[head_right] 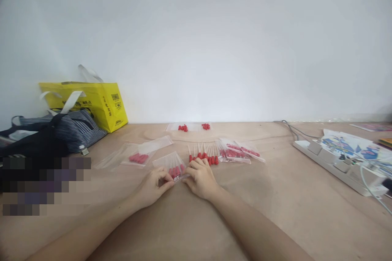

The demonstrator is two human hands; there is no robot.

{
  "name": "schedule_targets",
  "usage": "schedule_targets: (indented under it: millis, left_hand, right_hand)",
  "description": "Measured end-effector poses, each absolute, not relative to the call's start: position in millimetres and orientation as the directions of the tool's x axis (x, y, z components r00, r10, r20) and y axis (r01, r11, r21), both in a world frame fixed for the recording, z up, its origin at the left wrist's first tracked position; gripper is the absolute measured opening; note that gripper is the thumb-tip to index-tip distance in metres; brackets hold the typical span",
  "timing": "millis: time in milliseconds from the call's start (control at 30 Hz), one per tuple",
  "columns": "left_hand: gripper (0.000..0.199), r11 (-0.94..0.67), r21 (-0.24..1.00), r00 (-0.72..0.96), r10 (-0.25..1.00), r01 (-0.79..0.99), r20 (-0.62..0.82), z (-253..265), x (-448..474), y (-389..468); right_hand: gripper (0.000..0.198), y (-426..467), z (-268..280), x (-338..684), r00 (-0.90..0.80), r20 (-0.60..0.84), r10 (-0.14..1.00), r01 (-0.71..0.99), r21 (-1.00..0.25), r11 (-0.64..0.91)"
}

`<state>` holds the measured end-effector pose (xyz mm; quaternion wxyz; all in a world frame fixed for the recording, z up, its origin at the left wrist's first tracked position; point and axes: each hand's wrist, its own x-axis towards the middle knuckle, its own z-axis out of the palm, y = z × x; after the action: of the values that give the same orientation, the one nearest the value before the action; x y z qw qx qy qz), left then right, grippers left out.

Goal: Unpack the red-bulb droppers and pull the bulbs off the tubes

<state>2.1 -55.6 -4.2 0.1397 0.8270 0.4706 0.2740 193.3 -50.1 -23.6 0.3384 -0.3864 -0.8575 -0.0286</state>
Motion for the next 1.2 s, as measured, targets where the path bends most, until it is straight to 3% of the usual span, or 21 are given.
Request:
schedule_targets:
  millis: [400, 700, 933, 1200]
  left_hand:
    - [0.015, -0.398, 0.654, 0.297, 0.917, 0.644, 0.265, -5.6, 3.6, -54.8]
    - [0.022, -0.339, 0.776, 0.244, 0.939, 0.532, 0.243, -6.8, 6.9, -52.1]
    - [0.018, -0.485, 0.685, 0.343, 0.873, 0.543, 0.347, -9.9, 7.9, -55.0]
    - [0.019, -0.465, 0.714, 0.263, 0.885, 0.523, 0.384, -16.9, 11.8, -55.0]
  right_hand:
    - [0.011, -50.2, -25.2, 188.7, -0.522, 0.641, 0.563, 0.637, -0.145, 0.757]
    - [0.015, -44.7, -27.2, 180.8, -0.573, 0.709, 0.410, 0.650, 0.088, 0.755]
    - [0.019, -47.4, -26.9, 180.7, -0.581, 0.724, 0.370, 0.620, 0.099, 0.779]
    - [0.015, -53.5, -22.5, 175.0, -0.558, 0.725, 0.404, 0.593, 0.008, 0.805]
